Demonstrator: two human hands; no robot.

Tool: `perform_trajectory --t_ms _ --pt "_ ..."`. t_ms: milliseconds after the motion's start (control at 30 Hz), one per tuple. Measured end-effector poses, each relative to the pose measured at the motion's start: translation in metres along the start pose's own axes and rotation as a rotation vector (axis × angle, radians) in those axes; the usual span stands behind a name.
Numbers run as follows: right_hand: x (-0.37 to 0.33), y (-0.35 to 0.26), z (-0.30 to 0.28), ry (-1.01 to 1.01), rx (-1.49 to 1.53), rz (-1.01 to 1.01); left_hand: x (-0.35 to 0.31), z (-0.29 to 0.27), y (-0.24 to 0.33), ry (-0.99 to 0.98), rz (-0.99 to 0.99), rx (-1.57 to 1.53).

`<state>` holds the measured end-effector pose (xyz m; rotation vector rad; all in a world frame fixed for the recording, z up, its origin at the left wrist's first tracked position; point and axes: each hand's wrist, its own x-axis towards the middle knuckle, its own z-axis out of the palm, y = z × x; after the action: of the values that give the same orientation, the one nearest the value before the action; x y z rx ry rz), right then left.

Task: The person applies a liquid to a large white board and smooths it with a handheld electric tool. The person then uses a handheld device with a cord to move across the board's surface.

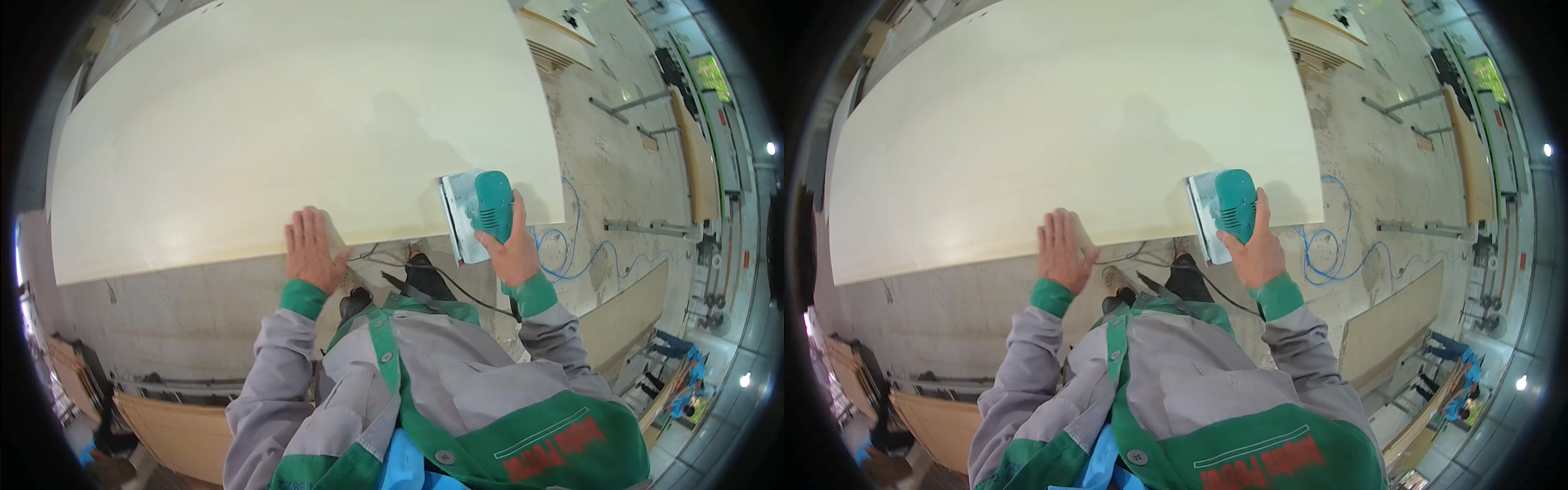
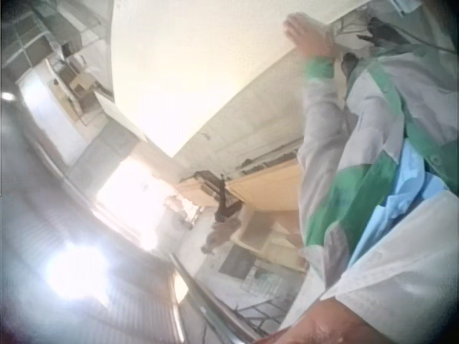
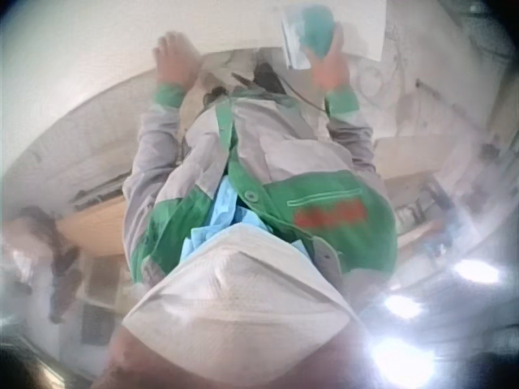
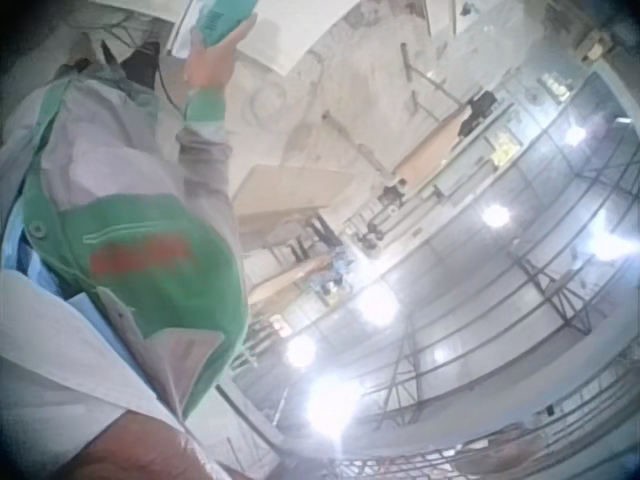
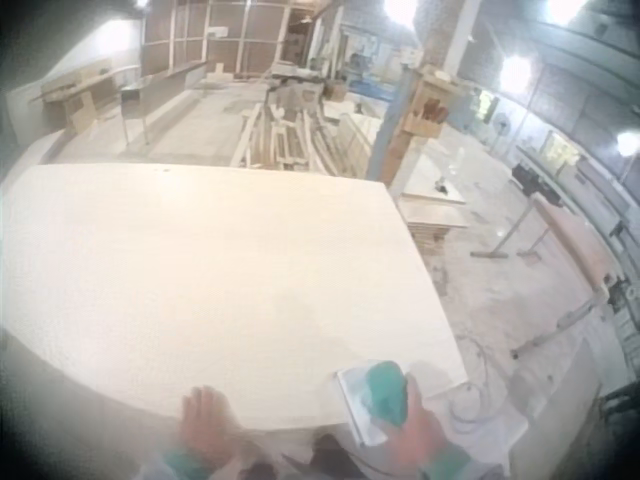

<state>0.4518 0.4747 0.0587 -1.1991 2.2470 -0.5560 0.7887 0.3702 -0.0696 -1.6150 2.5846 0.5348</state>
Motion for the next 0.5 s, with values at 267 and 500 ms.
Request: perform_trajectory --t_ms 267,500 --pt "0.085 0.161 -0.103 0.327 0.136 0.064 0.116 0.006 0.152 -0.055 0.215 -0.035" --pt "0.044 0.35 -0.189 0.489 0.503 0.56 0.208 0.001 0.183 0.038 0.131 0.013"
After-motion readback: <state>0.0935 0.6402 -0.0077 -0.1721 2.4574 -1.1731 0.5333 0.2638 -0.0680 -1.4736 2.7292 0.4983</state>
